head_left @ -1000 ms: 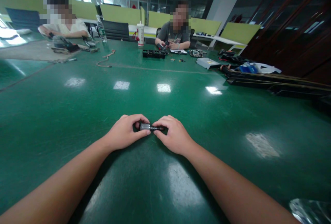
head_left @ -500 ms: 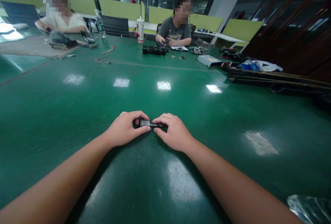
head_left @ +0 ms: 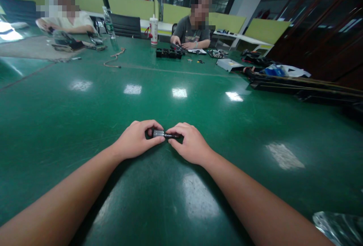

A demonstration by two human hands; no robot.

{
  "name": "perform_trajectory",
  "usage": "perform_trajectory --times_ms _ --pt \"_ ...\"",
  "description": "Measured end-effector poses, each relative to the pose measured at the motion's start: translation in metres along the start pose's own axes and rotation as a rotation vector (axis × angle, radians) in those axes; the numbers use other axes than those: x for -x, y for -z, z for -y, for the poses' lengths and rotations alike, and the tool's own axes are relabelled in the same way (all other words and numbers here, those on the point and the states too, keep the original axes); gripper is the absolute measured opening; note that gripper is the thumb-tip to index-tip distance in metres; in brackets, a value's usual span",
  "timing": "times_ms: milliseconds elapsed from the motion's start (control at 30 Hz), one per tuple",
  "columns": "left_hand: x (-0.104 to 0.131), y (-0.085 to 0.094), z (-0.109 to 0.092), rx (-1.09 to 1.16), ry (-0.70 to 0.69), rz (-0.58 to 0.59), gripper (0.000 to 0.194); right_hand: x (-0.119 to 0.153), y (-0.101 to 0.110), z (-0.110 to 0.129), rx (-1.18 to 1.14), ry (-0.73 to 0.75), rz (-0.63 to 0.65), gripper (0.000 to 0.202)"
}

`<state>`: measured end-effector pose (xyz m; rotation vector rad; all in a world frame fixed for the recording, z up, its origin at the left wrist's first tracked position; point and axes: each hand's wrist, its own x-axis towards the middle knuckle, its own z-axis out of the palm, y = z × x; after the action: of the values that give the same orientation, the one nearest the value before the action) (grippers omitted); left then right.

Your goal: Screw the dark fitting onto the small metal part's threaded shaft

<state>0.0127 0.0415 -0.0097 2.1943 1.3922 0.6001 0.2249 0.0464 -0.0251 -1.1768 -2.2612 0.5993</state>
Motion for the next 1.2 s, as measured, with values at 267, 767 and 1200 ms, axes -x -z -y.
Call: perform_trajectory --times_ms 267,767,1200 --pt "-0.0005 -0.0004 0.0 0.01 0.0 0.007 0.027 0.0001 -0.0012 -0.001 0.01 0.01 -0.001 0.019" --pt "-0.0001 -0.0005 0.0009 -0.006 0.001 0.006 0.027 0.0001 -0.0006 -0.0005 0.034 0.016 0.007 0.017" --pt "-0.0009 -0.0005 -0.0006 0.001 0.008 0.016 0.027 -0.0001 -0.0009 -0.001 0.019 0.017 0.016 0.018"
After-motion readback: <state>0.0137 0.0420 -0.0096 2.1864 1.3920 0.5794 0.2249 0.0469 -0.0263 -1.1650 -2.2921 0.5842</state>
